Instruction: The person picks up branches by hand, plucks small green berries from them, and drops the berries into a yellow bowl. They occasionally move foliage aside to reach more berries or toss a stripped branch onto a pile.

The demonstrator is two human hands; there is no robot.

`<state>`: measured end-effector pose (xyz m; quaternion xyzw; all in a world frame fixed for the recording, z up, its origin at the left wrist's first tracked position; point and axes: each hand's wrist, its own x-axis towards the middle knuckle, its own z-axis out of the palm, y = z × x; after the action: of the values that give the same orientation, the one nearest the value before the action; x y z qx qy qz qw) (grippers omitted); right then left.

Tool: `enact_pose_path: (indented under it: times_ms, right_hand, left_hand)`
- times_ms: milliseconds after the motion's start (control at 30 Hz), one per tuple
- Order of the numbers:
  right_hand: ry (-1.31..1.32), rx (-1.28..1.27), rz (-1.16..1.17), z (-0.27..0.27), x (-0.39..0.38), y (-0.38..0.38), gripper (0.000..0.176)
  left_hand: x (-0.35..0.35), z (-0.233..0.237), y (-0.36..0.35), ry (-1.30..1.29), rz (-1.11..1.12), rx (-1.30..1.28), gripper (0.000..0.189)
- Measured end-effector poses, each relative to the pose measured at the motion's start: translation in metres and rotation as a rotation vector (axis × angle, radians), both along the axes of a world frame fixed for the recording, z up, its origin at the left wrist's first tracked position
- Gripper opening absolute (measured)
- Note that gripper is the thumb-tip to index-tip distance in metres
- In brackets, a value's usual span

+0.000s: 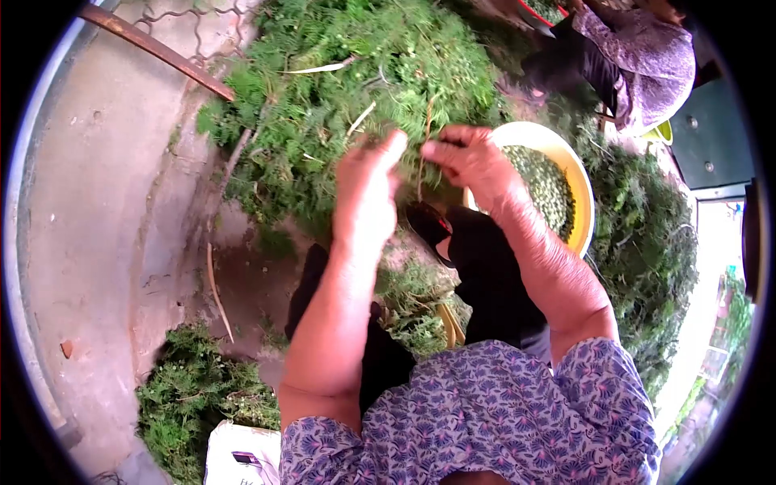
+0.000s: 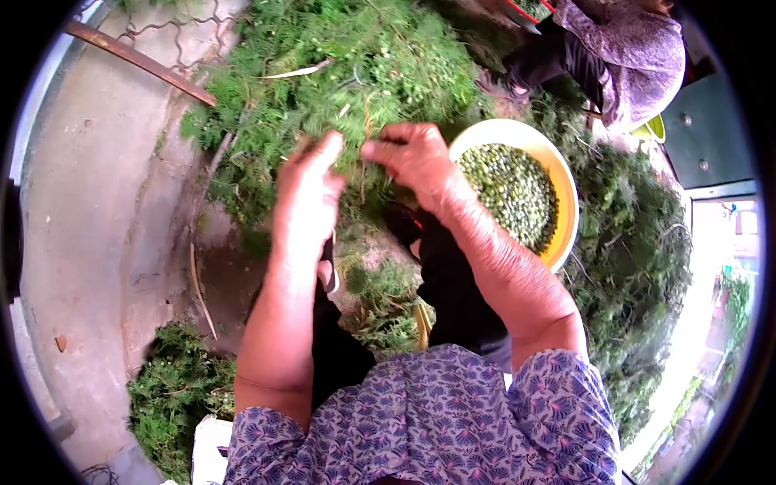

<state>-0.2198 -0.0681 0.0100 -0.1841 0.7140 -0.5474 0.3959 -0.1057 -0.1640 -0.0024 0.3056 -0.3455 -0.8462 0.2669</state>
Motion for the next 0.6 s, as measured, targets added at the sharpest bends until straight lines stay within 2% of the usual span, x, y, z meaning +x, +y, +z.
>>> enact_pose_path:
  times_ms: [33,67,233,267,333,367,400,433,467,500,533,567,600]
  right_hand:
    - [0.060,0.030,-0.004,0.003,-0.009,0.008,0.019]
    - [0.118,0.062,-0.010,0.005,-0.017,0.017,0.020]
    - [0.176,0.028,0.035,0.017,-0.020,0.032,0.029]
    - [0.103,-0.016,0.028,0.014,-0.021,0.034,0.029]
    - [0.281,0.103,0.008,0.023,-0.019,0.048,0.027]
    - [0.676,0.117,0.127,0.008,-0.036,0.072,0.020]
    - [0.463,-0.154,0.126,-0.020,-0.060,0.096,0.019]
    - [0.710,0.061,0.120,-0.018,-0.071,0.125,0.020]
    - [0.354,0.247,-0.071,-0.001,-0.076,0.153,0.022]
    - [0.263,0.422,-0.270,-0.003,-0.086,0.184,0.026]
    - [0.295,0.390,-0.396,-0.023,-0.104,0.236,0.017]
    - [0.326,0.444,-0.476,-0.024,-0.112,0.284,0.017]
    - [0.517,0.681,-0.420,-0.041,-0.135,0.360,0.020]
  left_hand:
    - [0.003,-0.001,-0.005,0.028,0.073,-0.009,0.041]
    - [0.007,-0.006,-0.014,0.075,0.083,-0.083,0.030]
    - [0.018,0.002,-0.033,-0.024,-0.046,-0.228,0.027]
    - [0.019,0.003,-0.032,-0.019,-0.066,-0.214,0.027]
    - [0.023,0.002,-0.034,-0.026,-0.022,-0.155,0.025]
    - [0.024,-0.003,-0.038,-0.014,0.008,-0.133,0.025]
    - [0.027,-0.006,-0.044,0.002,0.024,-0.109,0.024]
    - [0.029,-0.008,-0.047,-0.002,0.035,-0.103,0.024]
    - [0.031,-0.007,-0.049,-0.007,0.048,-0.097,0.024]
    - [0.032,-0.004,-0.051,0.010,0.088,-0.054,0.020]
    - [0.035,-0.003,-0.051,-0.003,0.103,-0.065,0.021]
    - [0.038,-0.004,-0.055,0.004,0.110,-0.065,0.021]
    - [0.041,-0.006,-0.058,0.010,0.112,-0.065,0.021]
